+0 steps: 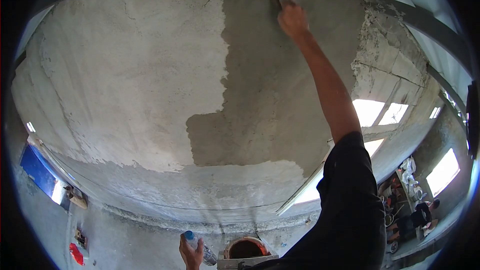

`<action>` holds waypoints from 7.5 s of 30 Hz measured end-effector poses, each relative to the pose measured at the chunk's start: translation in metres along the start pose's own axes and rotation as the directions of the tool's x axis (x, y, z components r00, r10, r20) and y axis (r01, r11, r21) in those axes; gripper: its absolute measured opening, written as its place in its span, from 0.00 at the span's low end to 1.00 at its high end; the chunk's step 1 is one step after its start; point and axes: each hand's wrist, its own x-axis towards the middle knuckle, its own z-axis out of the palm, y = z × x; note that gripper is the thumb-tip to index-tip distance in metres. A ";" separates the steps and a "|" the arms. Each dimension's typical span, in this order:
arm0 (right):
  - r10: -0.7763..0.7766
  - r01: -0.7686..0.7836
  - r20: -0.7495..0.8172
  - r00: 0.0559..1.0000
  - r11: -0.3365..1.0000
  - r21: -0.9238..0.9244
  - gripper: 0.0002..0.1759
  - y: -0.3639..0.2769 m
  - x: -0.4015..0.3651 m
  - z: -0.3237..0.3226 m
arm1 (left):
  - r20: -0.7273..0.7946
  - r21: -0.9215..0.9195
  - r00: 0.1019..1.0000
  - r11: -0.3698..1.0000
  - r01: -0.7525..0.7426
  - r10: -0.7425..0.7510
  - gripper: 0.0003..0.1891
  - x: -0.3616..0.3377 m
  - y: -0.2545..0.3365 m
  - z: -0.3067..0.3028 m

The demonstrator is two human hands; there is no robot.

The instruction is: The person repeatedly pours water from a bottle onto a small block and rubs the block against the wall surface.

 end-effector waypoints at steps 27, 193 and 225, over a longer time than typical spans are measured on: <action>0.034 -0.001 -0.114 0.993 0.962 0.272 0.36 -0.017 0.002 -0.026 | 0.066 -0.034 0.998 0.999 -0.013 0.015 0.23 -0.004 0.013 0.019; -0.017 -0.027 0.100 0.995 0.905 0.424 0.29 -0.102 0.010 0.005 | 0.101 -0.145 0.994 0.988 0.054 -0.039 0.21 0.019 0.059 0.027; -0.002 0.025 -0.099 0.995 0.974 0.226 0.29 -0.045 0.042 0.004 | 0.099 -0.146 0.994 0.988 0.055 -0.040 0.23 0.009 0.049 0.031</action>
